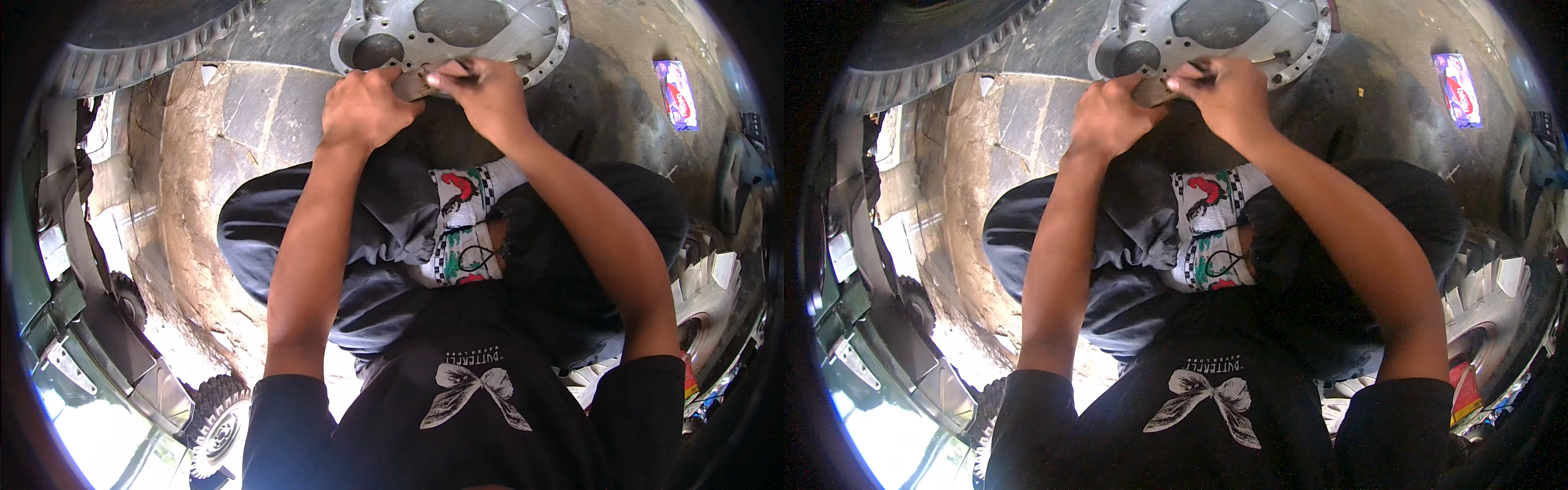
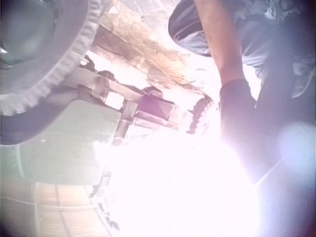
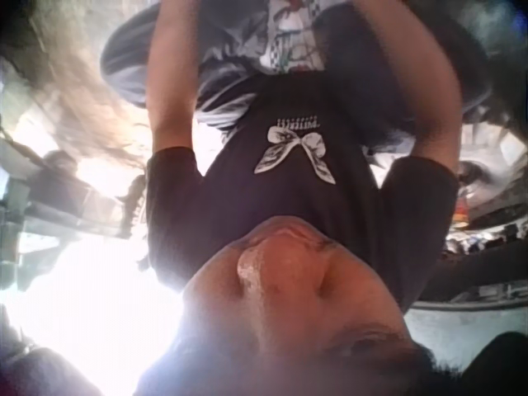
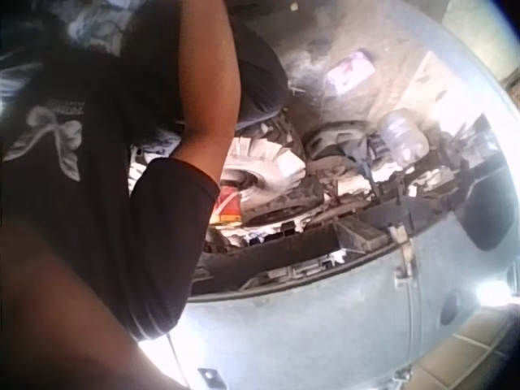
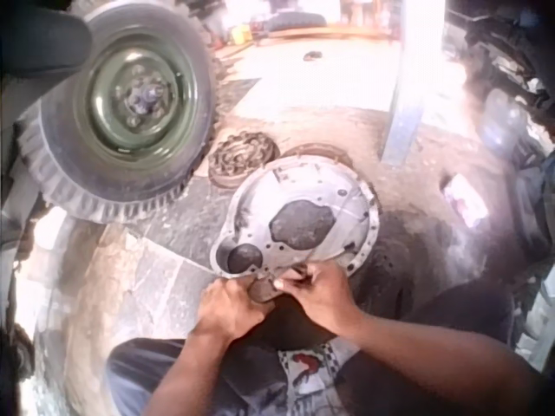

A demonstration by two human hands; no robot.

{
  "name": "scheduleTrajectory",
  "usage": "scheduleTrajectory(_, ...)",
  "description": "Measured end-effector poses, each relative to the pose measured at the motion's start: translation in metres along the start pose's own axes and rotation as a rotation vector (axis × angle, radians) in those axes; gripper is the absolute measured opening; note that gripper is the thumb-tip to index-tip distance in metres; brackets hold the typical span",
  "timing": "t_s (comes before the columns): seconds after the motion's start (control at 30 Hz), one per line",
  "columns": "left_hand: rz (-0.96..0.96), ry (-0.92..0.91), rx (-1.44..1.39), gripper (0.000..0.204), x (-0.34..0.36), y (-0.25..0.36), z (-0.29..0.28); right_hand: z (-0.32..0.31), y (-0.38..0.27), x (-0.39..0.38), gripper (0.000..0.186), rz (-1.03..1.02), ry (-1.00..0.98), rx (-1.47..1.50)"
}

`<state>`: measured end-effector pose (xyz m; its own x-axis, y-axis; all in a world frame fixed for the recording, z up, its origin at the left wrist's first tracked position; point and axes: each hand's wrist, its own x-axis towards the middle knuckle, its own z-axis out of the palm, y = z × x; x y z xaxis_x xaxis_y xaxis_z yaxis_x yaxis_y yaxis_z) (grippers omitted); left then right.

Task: The person sits on the floor and uses a small metal tool to scrape and clean the inner surface of a brake drum. The person repeatedly scrapes the interior surface, rotating the drum to access different areas.

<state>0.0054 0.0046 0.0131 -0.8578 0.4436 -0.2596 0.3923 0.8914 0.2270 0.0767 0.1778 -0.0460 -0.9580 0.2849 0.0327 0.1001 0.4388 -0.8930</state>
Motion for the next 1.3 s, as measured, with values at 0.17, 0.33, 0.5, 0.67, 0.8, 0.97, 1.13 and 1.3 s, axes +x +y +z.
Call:
scheduleTrajectory(0.17,0.006,0.019,0.007,0.055,0.001,-0.006,0.006,-0.010,-0.002,-0.011,0.036,0.099,-0.037,-0.048)
scheduleTrajectory(0.33,-0.014,-0.013,-0.002,0.062,0.004,0.001,0.001,-0.013,0.007,-0.003,0.032,0.053,-0.005,-0.020)
scheduleTrajectory(0.5,0.004,-0.008,-0.004,0.061,0.003,-0.003,0.002,-0.019,0.006,0.003,0.025,-0.159,-0.063,-0.090)
scheduleTrajectory(0.67,0.026,0.018,-0.012,0.060,0.001,-0.003,0.001,-0.020,0.007,0.015,0.023,-0.323,-0.103,-0.151)
scheduleTrajectory(0.8,0.002,-0.031,-0.004,0.061,0.001,0.004,-0.004,-0.018,0.006,0.031,0.023,-0.393,-0.086,-0.164)
scheduleTrajectory(0.97,0.040,0.068,-0.002,0.057,0.004,-0.014,0.010,-0.029,0.007,0.017,0.030,-0.474,-0.191,-0.097)
scheduleTrajectory(1.13,0.033,0.029,0.009,0.059,0.003,-0.002,0.003,-0.021,0.008,0.029,0.031,-0.439,-0.118,-0.179)
scheduleTrajectory(1.3,0.037,0.028,0.005,0.061,0.007,-0.010,0.010,-0.025,0.009,0.019,0.029,-0.479,-0.144,-0.102)
